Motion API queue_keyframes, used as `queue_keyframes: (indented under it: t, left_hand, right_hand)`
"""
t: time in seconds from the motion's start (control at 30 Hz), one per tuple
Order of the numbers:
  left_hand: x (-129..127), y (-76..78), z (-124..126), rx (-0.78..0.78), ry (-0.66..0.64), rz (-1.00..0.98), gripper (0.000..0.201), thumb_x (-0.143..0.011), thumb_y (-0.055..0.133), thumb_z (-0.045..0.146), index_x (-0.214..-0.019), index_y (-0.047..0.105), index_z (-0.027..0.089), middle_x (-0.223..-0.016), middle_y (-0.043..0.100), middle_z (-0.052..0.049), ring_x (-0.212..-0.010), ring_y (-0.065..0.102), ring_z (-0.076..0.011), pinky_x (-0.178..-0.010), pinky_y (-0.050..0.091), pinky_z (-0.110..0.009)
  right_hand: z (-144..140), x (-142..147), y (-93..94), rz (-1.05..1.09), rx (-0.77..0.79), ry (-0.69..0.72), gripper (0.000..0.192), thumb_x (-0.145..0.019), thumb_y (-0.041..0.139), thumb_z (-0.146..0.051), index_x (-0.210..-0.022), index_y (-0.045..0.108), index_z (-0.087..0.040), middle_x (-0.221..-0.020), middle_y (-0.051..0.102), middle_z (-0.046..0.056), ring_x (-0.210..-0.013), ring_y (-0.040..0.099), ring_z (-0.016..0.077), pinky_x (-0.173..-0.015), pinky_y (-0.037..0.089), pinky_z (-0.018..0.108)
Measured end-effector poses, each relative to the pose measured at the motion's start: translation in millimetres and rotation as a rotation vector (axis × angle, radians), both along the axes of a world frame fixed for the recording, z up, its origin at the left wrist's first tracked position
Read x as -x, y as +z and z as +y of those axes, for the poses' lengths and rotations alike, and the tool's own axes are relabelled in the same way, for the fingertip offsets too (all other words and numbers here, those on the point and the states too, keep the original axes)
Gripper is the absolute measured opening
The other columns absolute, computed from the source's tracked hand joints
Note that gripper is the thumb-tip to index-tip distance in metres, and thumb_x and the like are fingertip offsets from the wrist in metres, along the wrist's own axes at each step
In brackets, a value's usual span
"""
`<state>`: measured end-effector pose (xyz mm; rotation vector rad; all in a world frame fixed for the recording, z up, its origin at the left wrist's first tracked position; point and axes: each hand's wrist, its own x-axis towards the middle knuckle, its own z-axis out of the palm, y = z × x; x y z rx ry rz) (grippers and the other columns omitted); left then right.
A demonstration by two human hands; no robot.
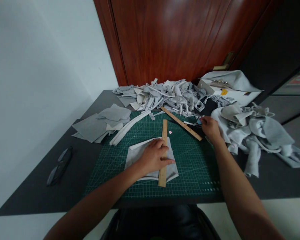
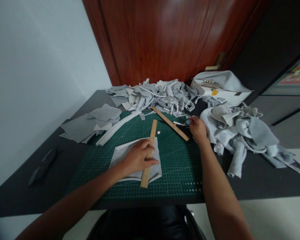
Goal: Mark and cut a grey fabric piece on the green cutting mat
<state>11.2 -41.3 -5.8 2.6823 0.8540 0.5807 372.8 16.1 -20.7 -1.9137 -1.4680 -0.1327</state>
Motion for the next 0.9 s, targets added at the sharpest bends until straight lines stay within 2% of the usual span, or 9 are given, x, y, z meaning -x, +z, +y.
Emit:
queue_keyframes:
  t: [0.13, 0.27, 0.4, 0.53, 0.6, 0.7, 0.8, 0.9]
  left_hand:
    - [1.3, 0.8, 2.6, 0.041, 0.063, -0.052, 0.023, -0.091, 0.076, 0.043, -0.094, 0.067, 0.022, -0.118, 0.063, -0.006, -0.114, 0.063, -0.0246, -0.103, 0.053, -0.039]
    - [2.7, 0.8, 8.3, 0.050, 0.132, -0.055, 0.017, -0.096, 0.070, 0.033, -0.087, 0.062, 0.021, -0.113, 0.063, -0.005, -0.108, 0.065, -0.0224, -0.099, 0.054, -0.038]
    - [3.7, 0.7, 10.8, 0.033, 0.176, -0.034, 0.008, -0.095, 0.069, 0.025, -0.097, 0.063, 0.021, -0.119, 0.063, -0.006, -0.110, 0.065, -0.0228, -0.101, 0.054, -0.039]
    - [3.5, 3.5, 7.6, -0.025, 0.254, 0.068, 0.019, -0.095, 0.068, 0.029, -0.111, 0.062, 0.022, -0.127, 0.062, -0.009, -0.120, 0.060, -0.0277, -0.108, 0.051, -0.046]
    - [3.5, 6.1, 6.2, -0.039, 0.294, 0.128, 0.021, -0.096, 0.067, 0.031, -0.114, 0.062, 0.021, -0.126, 0.062, -0.010, -0.120, 0.060, -0.0289, -0.106, 0.051, -0.047]
    - [5.0, 10.4, 6.8, -0.047, 0.317, 0.181, 0.029, -0.097, 0.067, 0.033, -0.123, 0.061, 0.020, -0.126, 0.062, -0.010, -0.121, 0.058, -0.0295, -0.106, 0.051, -0.046]
    - [9.0, 12.9, 11.3, -0.031, 0.313, 0.209, 0.031, -0.097, 0.067, 0.031, -0.125, 0.060, 0.019, -0.126, 0.063, -0.010, -0.121, 0.058, -0.0298, -0.106, 0.050, -0.045]
    - [14.4, 12.4, 18.2, -0.001, 0.303, 0.189, 0.033, -0.097, 0.064, 0.022, -0.130, 0.058, 0.020, -0.122, 0.066, -0.009, -0.117, 0.060, -0.0280, -0.104, 0.051, -0.042]
  right_hand:
    - [6.3, -2.4, -5.6, -0.044, 0.046, 0.014, 0.030, -0.090, 0.053, -0.020, -0.101, 0.080, -0.014, -0.098, 0.081, 0.018, -0.089, 0.072, 0.0306, -0.081, 0.052, 0.038]
    - [7.8, -3.1, -10.4, -0.070, 0.073, 0.006, 0.029, -0.092, 0.053, -0.021, -0.103, 0.080, -0.016, -0.099, 0.081, 0.016, -0.091, 0.071, 0.0304, -0.084, 0.052, 0.039]
    - [5.5, -0.2, -7.2, -0.111, 0.105, 0.004, 0.028, -0.093, 0.054, -0.022, -0.106, 0.078, -0.015, -0.100, 0.080, 0.017, -0.095, 0.072, 0.0317, -0.086, 0.052, 0.040]
    - [-4.2, 15.3, 8.8, -0.214, 0.086, -0.029, 0.036, -0.094, 0.050, -0.020, -0.121, 0.071, -0.008, -0.113, 0.074, 0.024, -0.101, 0.071, 0.0340, -0.086, 0.052, 0.040]
    - [-11.2, 25.7, 17.7, -0.252, 0.165, 0.008, 0.034, -0.093, 0.048, -0.016, -0.118, 0.072, -0.010, -0.111, 0.075, 0.023, -0.102, 0.071, 0.0335, -0.085, 0.052, 0.038]
    - [-21.1, 36.4, 24.9, -0.320, 0.393, 0.053, 0.034, -0.092, 0.050, -0.015, -0.116, 0.074, -0.016, -0.109, 0.076, 0.018, -0.100, 0.073, 0.0333, -0.082, 0.052, 0.039]
    - [-27.8, 36.0, 24.5, -0.363, 0.546, 0.031, 0.043, -0.092, 0.054, -0.020, -0.133, 0.067, -0.019, -0.117, 0.075, 0.018, -0.104, 0.073, 0.0349, -0.085, 0.054, 0.042]
    - [-31.9, 29.7, 24.6, -0.341, 0.608, 0.119, 0.054, -0.092, 0.054, -0.020, -0.146, 0.059, -0.018, -0.131, 0.072, 0.019, -0.120, 0.069, 0.0348, -0.095, 0.053, 0.043]
